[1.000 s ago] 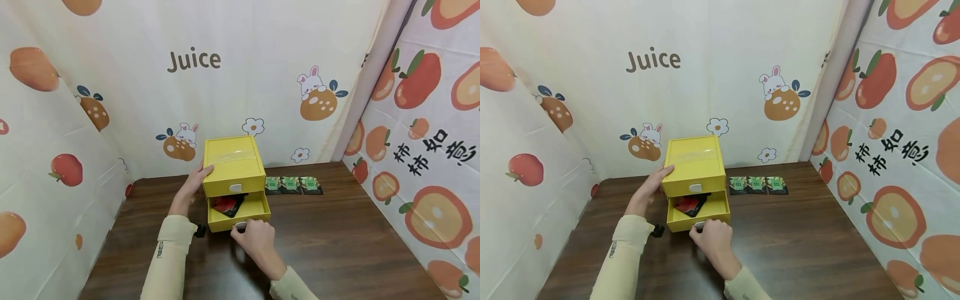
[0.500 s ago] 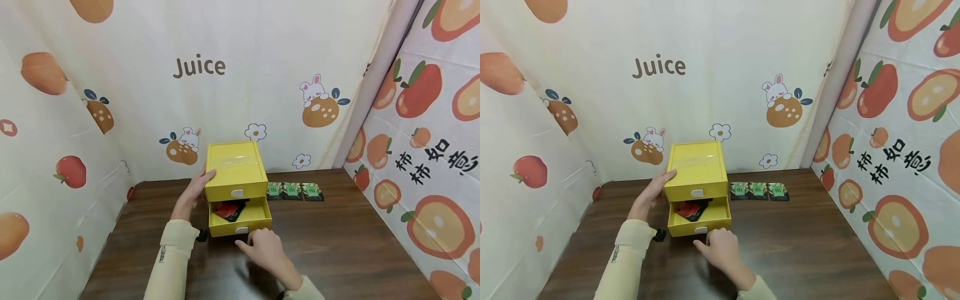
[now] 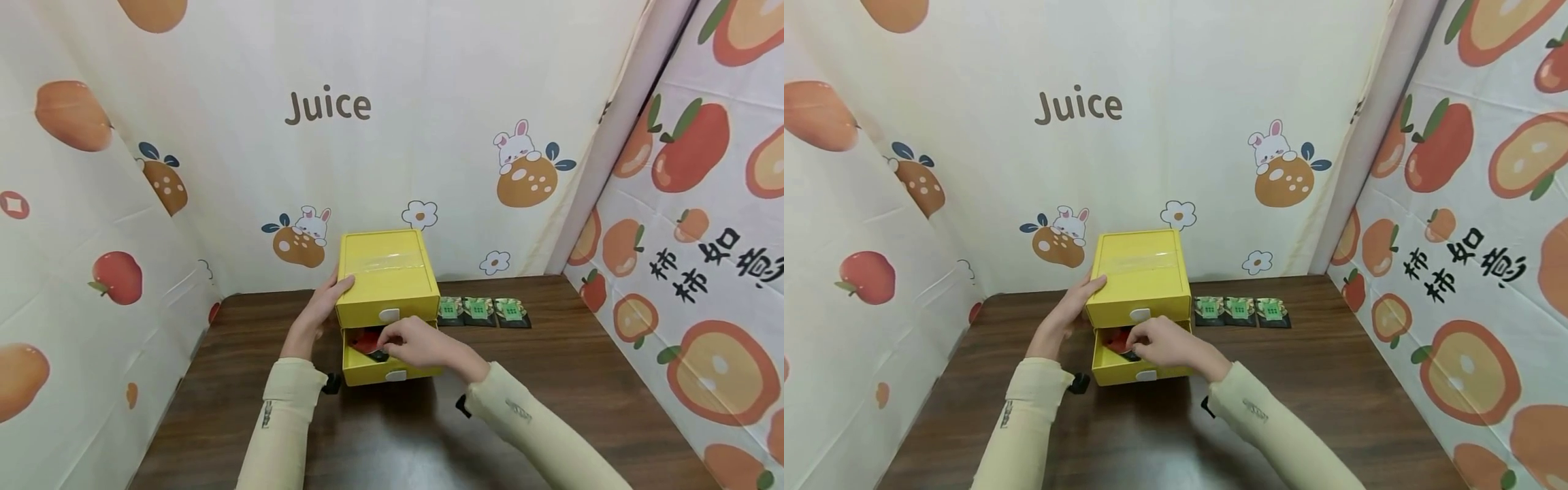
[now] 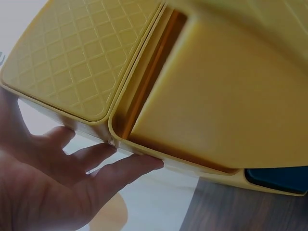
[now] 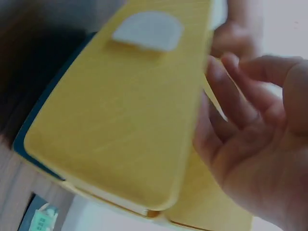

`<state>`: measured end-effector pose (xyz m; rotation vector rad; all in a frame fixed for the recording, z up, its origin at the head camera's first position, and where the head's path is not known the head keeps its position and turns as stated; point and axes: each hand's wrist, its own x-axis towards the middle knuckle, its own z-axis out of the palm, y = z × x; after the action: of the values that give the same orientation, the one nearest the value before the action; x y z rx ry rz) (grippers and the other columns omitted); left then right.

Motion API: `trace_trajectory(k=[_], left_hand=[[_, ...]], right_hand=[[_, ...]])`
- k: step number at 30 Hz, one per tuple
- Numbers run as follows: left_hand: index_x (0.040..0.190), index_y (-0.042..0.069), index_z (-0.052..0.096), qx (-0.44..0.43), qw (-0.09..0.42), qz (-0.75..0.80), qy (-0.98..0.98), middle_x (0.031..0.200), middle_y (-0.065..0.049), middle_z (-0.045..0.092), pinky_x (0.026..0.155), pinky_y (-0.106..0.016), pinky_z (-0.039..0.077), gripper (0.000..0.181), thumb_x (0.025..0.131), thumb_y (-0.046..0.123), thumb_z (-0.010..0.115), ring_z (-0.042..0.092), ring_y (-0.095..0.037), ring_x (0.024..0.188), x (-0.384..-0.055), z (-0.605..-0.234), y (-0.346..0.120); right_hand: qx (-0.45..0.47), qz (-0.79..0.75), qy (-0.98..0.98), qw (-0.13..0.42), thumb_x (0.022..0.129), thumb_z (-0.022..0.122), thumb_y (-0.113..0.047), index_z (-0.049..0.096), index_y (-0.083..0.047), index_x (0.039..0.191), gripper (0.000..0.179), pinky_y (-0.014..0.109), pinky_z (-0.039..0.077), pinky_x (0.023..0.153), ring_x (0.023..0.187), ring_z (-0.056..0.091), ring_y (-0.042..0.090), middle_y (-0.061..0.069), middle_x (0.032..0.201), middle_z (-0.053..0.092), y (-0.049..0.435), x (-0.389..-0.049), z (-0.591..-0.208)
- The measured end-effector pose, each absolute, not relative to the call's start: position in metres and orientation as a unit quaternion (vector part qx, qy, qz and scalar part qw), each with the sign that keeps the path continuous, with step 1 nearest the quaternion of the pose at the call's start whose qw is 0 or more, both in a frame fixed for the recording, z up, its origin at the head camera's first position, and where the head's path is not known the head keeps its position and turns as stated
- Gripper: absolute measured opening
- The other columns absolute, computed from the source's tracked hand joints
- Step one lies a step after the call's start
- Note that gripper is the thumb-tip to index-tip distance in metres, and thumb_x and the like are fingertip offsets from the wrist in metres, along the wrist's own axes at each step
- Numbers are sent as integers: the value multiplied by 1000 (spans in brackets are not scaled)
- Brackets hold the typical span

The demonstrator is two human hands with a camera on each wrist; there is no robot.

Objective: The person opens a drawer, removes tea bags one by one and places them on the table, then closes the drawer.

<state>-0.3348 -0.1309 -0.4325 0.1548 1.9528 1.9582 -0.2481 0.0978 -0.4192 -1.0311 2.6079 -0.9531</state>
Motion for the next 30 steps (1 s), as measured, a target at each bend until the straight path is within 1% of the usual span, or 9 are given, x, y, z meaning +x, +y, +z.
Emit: trace_trajectory(k=[2, 5, 9, 13, 17, 20, 23, 27, 30], left_hand=[[146, 60, 17, 59, 183, 695, 693, 124, -23, 49, 73, -50, 53, 64, 95, 55, 55, 62, -33, 92, -335, -433, -132], [146, 61, 18, 56, 184, 695, 693, 124, -24, 49, 72, -50, 53, 65, 94, 55, 56, 61, -33, 93, -334, -434, -131], [147, 60, 18, 48, 184, 689, 700, 127, -21, 47, 74, -50, 53, 67, 93, 56, 57, 60, -34, 96, -331, -434, -133], [147, 58, 18, 48, 184, 688, 700, 129, -21, 46, 76, -50, 52, 67, 93, 56, 57, 60, -34, 98, -330, -433, -135], [147, 59, 19, 41, 187, 689, 699, 130, -21, 46, 76, -50, 52, 66, 93, 56, 57, 60, -34, 99, -331, -433, -135], [146, 59, 19, 43, 186, 687, 701, 134, -19, 43, 77, -50, 52, 66, 93, 57, 57, 58, -34, 102, -333, -433, -135], [146, 59, 20, 49, 182, 688, 701, 137, -18, 41, 78, -50, 51, 65, 93, 56, 56, 57, -34, 104, -334, -432, -134], [146, 59, 20, 52, 181, 691, 698, 135, -18, 43, 78, -50, 52, 64, 94, 56, 56, 58, -34, 102, -334, -431, -132], [146, 60, 20, 53, 183, 692, 697, 131, -20, 45, 77, -50, 52, 64, 93, 56, 57, 59, -34, 100, -335, -432, -130]], right_hand=[[-369, -302, 868, 137, 98, 57, -9, 72, -10, 109, 19, 25, 50, 76, 80, 59, 3, -1, 102, 69, 93, -259, -425], [-403, -268, 859, 170, 97, 58, -4, 70, -5, 118, 24, 26, 47, 88, 102, 59, 6, 3, 115, 67, 87, -272, -436], [-425, -223, 856, 192, 92, 58, 3, 66, -7, 125, 35, 26, 42, 96, 115, 53, 7, 0, 126, 62, 77, -282, -446], [-426, -182, 861, 209, 89, 59, 7, 62, -13, 133, 49, 23, 39, 97, 114, 49, 4, -5, 132, 57, 70, -291, -453], [-429, -152, 862, 223, 86, 60, 10, 56, -17, 140, 60, 20, 40, 86, 103, 51, 8, -7, 136, 54, 67, -297, -455], [-432, -118, 866, 224, 88, 63, 6, 49, -19, 145, 63, 20, 39, 88, 106, 50, 8, -6, 143, 48, 65, -298, -453], [-432, -82, 871, 221, 89, 66, 1, 45, -20, 148, 66, 20, 37, 93, 109, 47, 6, -6, 147, 44, 64, -300, -452], [-429, -49, 877, 210, 87, 67, 4, 45, -21, 147, 69, 21, 37, 93, 104, 47, 5, -7, 142, 47, 64, -302, -453], [-446, -34, 875, 184, 87, 67, 4, 48, -21, 146, 66, 23, 37, 98, 110, 47, 3, -8, 139, 50, 66, -303, -458]])
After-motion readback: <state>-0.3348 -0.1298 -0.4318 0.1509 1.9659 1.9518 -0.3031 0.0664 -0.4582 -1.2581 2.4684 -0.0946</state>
